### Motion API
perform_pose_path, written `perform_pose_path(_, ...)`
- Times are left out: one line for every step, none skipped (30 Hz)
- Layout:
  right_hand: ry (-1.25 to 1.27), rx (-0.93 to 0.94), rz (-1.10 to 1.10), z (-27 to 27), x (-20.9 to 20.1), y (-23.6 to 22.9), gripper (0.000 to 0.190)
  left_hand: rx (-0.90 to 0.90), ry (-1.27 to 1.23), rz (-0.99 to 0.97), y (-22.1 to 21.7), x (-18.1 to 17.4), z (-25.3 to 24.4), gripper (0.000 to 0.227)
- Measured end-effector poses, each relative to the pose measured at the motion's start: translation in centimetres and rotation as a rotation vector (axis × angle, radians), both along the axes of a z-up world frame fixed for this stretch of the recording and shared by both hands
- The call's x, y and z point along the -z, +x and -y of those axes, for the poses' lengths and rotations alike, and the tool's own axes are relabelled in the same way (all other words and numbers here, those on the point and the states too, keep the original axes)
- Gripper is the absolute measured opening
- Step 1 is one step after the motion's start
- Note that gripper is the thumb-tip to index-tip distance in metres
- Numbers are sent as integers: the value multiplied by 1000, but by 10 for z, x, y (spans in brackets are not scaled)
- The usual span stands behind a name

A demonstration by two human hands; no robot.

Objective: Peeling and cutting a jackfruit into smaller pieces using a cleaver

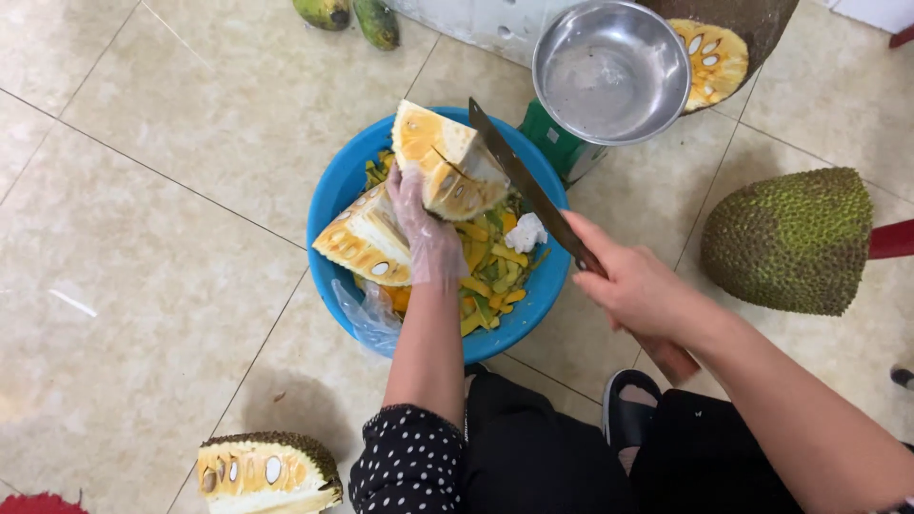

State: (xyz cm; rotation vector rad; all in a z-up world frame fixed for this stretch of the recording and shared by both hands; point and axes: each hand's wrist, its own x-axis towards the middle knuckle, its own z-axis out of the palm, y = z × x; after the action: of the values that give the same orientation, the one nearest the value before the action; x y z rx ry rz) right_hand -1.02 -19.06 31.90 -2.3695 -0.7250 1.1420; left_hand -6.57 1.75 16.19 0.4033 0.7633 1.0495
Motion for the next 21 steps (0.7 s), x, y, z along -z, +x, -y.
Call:
perform_pose_path(5,-12,-4,-5,1,6,77,-18,158,-35,5,28,-11,66)
perform_pose_path(3,-14,-5,-7,10,10,77,-19,156,-36,6,20,-7,66)
perform_pose_path(23,-18,5,-9,19,14,77,-52,115,-37,8,12,-4,61)
perform_pose_path(45,-22,19,-12,27,20,77,-86,76,-35,12,4,-3,55)
perform_pose_path(45,-24,22,-9,27,21,77,-87,76,-31,8,9,1,55)
perform_pose_path(-9,-43,25,-8,28,22,77,-61,53,-87,3,15,3,50)
perform_pose_path(-63,-61,28,-6,29,22,77,-34,31,-143,0,21,6,47)
perform_pose_path(-67,-61,27,1,37,20,77,-34,27,-144,3,47,2,47)
perform_pose_path(-50,-22,11,9,46,18,76,-44,48,-197,5,73,0,49)
perform_pose_path(-33,17,-6,17,55,16,76,-55,67,-251,8,99,-2,53)
perform_pose_path(-38,18,-7,21,57,12,76,-54,63,-252,2,85,11,53)
perform_pose_path(-61,1,-21,24,59,8,76,36,79,-282,-4,70,22,61)
perform_pose_path(-85,-16,-34,28,61,3,77,127,94,-311,-10,54,34,70)
perform_pose_path(-85,-16,-36,29,62,-1,77,127,94,-313,-12,46,39,70)
perform_pose_path(-93,-21,-39,31,63,-6,77,241,87,-361,-14,36,45,81)
perform_pose_path(-102,-25,-37,33,62,-10,77,356,79,-404,-14,27,52,92)
perform_pose_path(-102,-24,-36,34,56,-14,77,357,79,-403,-13,44,48,92)
perform_pose_path(-75,41,-56,34,51,-18,78,366,156,-556,-10,61,44,91)
perform_pose_path(-48,106,-76,35,45,-21,80,373,234,-709,-7,78,40,89)
perform_pose_path(-46,110,-74,39,44,-20,80,376,237,-707,-7,82,39,89)
perform_pose_path(-33,150,-63,43,43,-20,81,482,275,-814,-7,87,38,87)
